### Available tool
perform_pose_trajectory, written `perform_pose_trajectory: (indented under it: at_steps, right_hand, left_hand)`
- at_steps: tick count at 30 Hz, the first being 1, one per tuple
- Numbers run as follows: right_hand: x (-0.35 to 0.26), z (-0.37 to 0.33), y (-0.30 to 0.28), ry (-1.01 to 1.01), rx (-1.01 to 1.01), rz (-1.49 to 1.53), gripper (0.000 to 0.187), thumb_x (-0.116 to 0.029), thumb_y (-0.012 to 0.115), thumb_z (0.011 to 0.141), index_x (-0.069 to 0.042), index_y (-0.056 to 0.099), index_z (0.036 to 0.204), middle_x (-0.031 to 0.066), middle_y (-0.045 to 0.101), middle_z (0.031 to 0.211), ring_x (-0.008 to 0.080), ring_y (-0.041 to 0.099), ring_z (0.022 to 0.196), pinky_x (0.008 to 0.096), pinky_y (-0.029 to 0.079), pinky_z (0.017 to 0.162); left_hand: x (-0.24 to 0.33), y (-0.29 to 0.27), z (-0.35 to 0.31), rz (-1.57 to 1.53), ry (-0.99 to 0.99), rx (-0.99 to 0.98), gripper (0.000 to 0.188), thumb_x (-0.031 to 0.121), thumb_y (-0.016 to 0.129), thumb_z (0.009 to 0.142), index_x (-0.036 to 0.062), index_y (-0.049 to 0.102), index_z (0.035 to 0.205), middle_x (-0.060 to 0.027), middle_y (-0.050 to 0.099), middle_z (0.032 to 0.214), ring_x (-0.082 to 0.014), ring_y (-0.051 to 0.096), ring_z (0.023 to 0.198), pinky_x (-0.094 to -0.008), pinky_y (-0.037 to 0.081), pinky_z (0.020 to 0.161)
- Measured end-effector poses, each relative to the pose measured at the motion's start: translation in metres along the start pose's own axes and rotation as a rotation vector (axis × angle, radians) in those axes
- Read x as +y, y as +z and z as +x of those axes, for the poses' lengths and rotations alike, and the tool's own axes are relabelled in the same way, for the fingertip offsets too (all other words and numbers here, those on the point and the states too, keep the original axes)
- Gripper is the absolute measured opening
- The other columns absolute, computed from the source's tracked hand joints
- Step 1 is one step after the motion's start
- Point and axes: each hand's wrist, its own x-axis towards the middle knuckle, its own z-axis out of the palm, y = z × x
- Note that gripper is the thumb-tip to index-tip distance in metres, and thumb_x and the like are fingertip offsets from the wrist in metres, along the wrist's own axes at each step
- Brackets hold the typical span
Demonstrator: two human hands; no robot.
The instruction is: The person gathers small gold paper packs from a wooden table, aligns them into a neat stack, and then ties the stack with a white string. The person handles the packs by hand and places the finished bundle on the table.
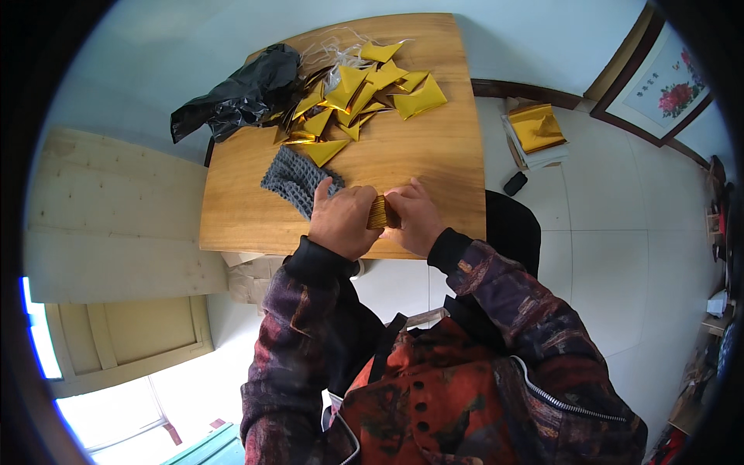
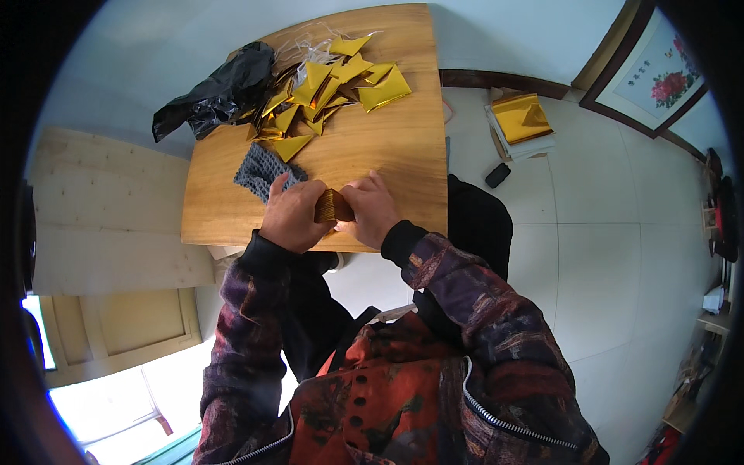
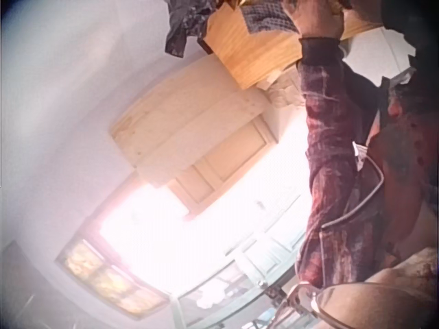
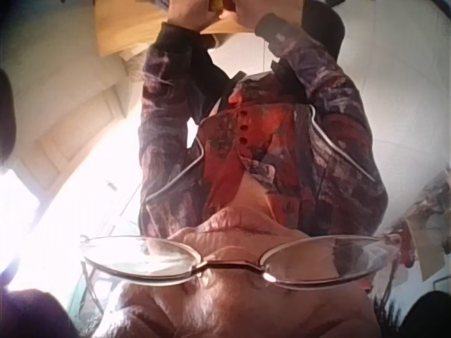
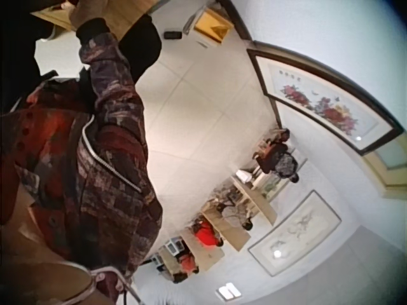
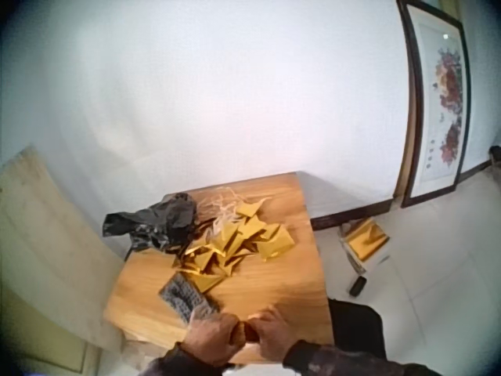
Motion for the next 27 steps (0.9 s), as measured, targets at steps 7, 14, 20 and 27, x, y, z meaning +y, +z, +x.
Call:
perform_pose_trajectory:
  at_steps: [7, 14, 20, 27]
  right_hand:
    - [0.0010, -0.0008, 0.0014, 0.007, 0.046, 0.069, 0.042, -0.021, 0.081, 0.065, -0.006, 0.059, 0.097, 0.0109, 0.061, 0.099, 0.0302, 0.051, 0.109, 0.0495, 0.027, 0.106]
    - [-0.0009, -0.0024, 0.0036, -0.011, 0.103, -0.155, 0.035, -0.017, 0.079, 0.064, -0.007, 0.058, 0.091, 0.0101, 0.061, 0.095, 0.0307, 0.050, 0.111, 0.0500, 0.029, 0.102]
    - [0.0001, -0.0033, 0.0028, -0.004, 0.101, -0.090, 0.033, -0.013, 0.077, 0.063, -0.007, 0.057, 0.088, 0.0095, 0.061, 0.095, 0.0311, 0.050, 0.110, 0.0505, 0.030, 0.101]
    - [-0.0005, -0.0037, 0.0028, 0.008, 0.079, -0.205, 0.038, -0.020, 0.080, 0.063, -0.007, 0.060, 0.092, 0.0114, 0.062, 0.100, 0.0296, 0.050, 0.110, 0.0494, 0.026, 0.105]
  left_hand:
    - [0.0035, -0.0008, -0.0021, 0.040, 0.041, 0.068, 0.030, 0.021, 0.071, 0.070, 0.0085, 0.056, 0.092, -0.0097, 0.062, 0.086, -0.0296, 0.061, 0.093, -0.0529, 0.029, 0.103]
    - [0.0031, 0.0072, 0.0000, 0.059, 0.037, 0.072, 0.031, 0.023, 0.071, 0.070, 0.0090, 0.054, 0.092, -0.0097, 0.063, 0.087, -0.0286, 0.061, 0.093, -0.0518, 0.030, 0.103]
    - [0.0034, 0.0061, -0.0003, 0.051, 0.018, 0.059, 0.027, 0.024, 0.070, 0.071, 0.0092, 0.056, 0.089, -0.0089, 0.063, 0.083, -0.0287, 0.062, 0.090, -0.0516, 0.031, 0.102]
    - [0.0045, 0.0076, -0.0002, 0.023, 0.000, 0.063, 0.030, 0.025, 0.071, 0.070, 0.0094, 0.055, 0.091, -0.0089, 0.063, 0.084, -0.0289, 0.062, 0.089, -0.0524, 0.031, 0.102]
